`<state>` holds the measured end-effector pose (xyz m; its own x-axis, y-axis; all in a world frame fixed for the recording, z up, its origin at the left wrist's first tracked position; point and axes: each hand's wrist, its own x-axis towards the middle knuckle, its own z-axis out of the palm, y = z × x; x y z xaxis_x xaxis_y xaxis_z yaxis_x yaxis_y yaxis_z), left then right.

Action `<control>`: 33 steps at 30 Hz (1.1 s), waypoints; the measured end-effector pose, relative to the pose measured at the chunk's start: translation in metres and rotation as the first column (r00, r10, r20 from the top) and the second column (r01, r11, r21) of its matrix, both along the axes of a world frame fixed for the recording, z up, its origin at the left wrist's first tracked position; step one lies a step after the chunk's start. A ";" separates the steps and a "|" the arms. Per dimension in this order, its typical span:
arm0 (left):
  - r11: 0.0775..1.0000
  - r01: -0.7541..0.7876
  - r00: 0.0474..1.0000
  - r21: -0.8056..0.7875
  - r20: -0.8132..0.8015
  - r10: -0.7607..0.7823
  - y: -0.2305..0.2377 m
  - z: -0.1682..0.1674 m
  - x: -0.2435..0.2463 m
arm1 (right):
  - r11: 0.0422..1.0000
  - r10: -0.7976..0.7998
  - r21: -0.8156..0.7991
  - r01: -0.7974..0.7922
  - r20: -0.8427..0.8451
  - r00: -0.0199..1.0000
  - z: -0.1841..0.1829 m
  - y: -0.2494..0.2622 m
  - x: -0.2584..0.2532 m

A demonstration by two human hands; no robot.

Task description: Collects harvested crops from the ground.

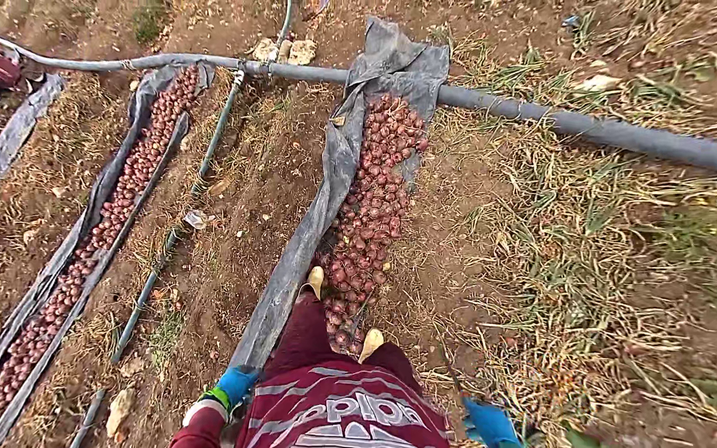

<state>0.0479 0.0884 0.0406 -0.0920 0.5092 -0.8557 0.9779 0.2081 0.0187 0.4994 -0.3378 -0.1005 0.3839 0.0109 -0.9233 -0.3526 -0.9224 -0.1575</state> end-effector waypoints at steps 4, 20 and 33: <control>0.997 0.072 0.993 -0.040 -0.094 -0.076 -0.009 -0.011 -0.006 | 0.998 -0.031 -0.058 0.030 -0.019 0.999 -0.012 -0.033 -0.022; 0.999 0.031 0.999 0.005 0.043 -0.032 0.020 0.010 0.017 | 0.990 -0.075 0.125 0.066 0.074 0.994 0.009 0.071 0.044; 0.944 -0.329 0.941 0.017 0.082 0.327 0.111 0.001 -0.074 | 0.995 0.097 -0.039 -0.094 0.094 0.991 -0.003 0.201 0.031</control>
<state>-0.0256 0.1991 0.0414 -0.1924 0.4873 -0.8518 0.8507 0.5155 0.1027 0.5302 -0.1372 -0.1037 0.4689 0.0203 -0.8830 -0.2474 -0.9567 -0.1534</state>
